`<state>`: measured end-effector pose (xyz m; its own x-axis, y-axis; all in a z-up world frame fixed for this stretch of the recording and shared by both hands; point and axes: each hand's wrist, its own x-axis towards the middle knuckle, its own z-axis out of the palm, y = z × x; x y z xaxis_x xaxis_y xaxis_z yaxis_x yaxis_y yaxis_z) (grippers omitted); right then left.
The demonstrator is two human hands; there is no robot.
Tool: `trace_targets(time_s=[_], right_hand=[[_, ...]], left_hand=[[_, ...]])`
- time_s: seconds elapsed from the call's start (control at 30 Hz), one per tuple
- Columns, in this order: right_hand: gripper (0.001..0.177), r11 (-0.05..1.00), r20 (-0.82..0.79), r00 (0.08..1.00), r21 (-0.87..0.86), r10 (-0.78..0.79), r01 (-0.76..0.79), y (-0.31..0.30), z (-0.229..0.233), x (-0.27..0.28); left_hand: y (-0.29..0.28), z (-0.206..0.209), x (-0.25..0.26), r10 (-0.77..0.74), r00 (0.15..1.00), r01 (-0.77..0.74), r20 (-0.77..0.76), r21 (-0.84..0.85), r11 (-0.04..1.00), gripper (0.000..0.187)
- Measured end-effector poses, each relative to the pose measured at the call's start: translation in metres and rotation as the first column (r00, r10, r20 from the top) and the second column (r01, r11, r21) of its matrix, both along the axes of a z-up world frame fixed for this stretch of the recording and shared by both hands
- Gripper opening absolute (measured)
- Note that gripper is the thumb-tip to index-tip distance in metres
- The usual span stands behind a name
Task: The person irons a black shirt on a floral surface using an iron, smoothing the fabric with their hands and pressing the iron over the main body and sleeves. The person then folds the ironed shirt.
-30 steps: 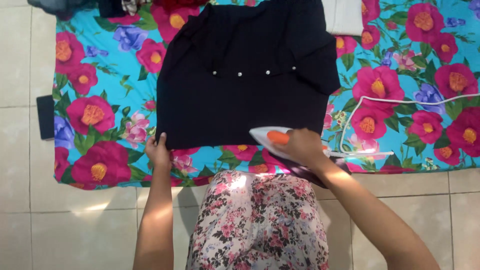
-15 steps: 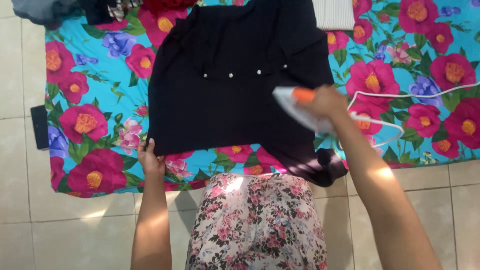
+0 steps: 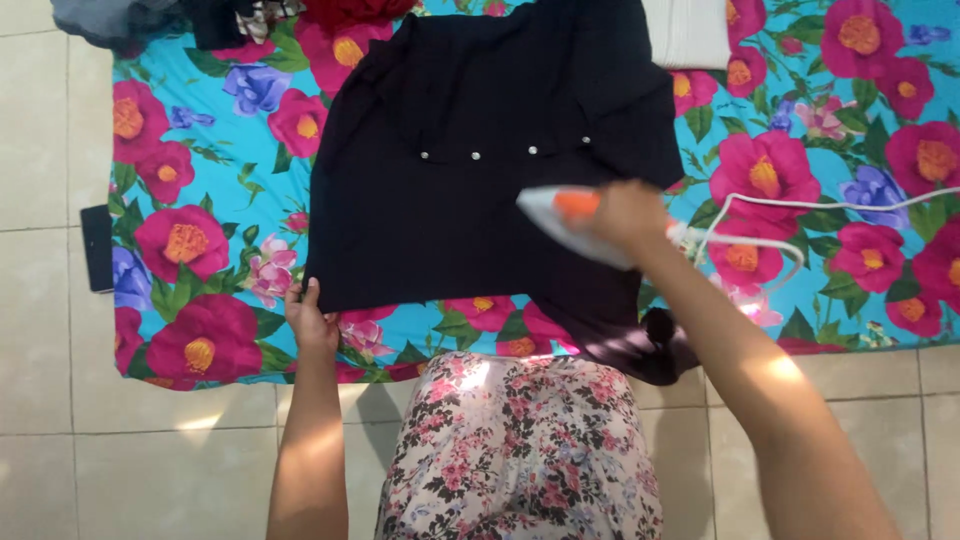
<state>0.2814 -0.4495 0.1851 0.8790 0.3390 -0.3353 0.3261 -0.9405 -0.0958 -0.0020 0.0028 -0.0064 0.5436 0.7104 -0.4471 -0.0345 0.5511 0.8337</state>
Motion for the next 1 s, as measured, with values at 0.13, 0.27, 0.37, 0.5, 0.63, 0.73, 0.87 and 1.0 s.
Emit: trace_targets(time_s=[0.13, 0.27, 0.37, 0.5, 0.63, 0.73, 0.87, 1.0], right_hand=[[0.078, 0.985, -0.013, 0.985, -0.004, -0.170, 0.170, 0.007, -0.008, 0.075], [0.073, 0.982, -0.072, 0.982, 0.051, -0.177, 0.181, 0.025, -0.013, 0.076], [0.071, 0.984, -0.121, 0.983, 0.089, -0.140, 0.152, 0.034, -0.009, 0.050], [0.066, 0.977, -0.123, 0.975, 0.085, -0.184, 0.196, 0.042, -0.003, 0.000], [0.065, 0.948, -0.123, 0.951, 0.112, -0.285, 0.298, 0.032, -0.002, -0.010], [0.068, 0.934, -0.050, 0.937, 0.083, -0.345, 0.348, 0.008, -0.010, 0.012], [0.077, 0.959, 0.087, 0.956, 0.080, -0.279, 0.272, -0.054, -0.032, 0.011], [0.088, 0.909, 0.013, 0.909, 0.001, -0.417, 0.417, -0.114, -0.041, 0.001]], left_hand=[[0.004, -0.003, 0.000, -0.020, 0.999, 0.020, 0.025, -0.006, 1.000, 0.015], [0.003, 0.001, 0.003, 0.004, 0.999, -0.005, -0.053, -0.008, 1.000, 0.015], [-0.002, 0.007, 0.004, -0.001, 1.000, 0.000, -0.009, -0.020, 1.000, 0.015], [-0.004, 0.013, 0.004, -0.013, 1.000, 0.013, -0.014, -0.023, 1.000, 0.015], [-0.005, 0.014, 0.001, -0.029, 0.999, 0.029, -0.019, -0.041, 0.999, 0.014], [0.000, 0.011, 0.005, -0.014, 0.998, 0.012, -0.056, -0.030, 0.999, 0.014], [0.001, 0.007, 0.003, -0.021, 0.999, 0.021, -0.024, -0.003, 1.000, 0.015], [0.002, 0.004, 0.004, 0.011, 0.998, -0.014, -0.069, -0.030, 0.999, 0.015]])
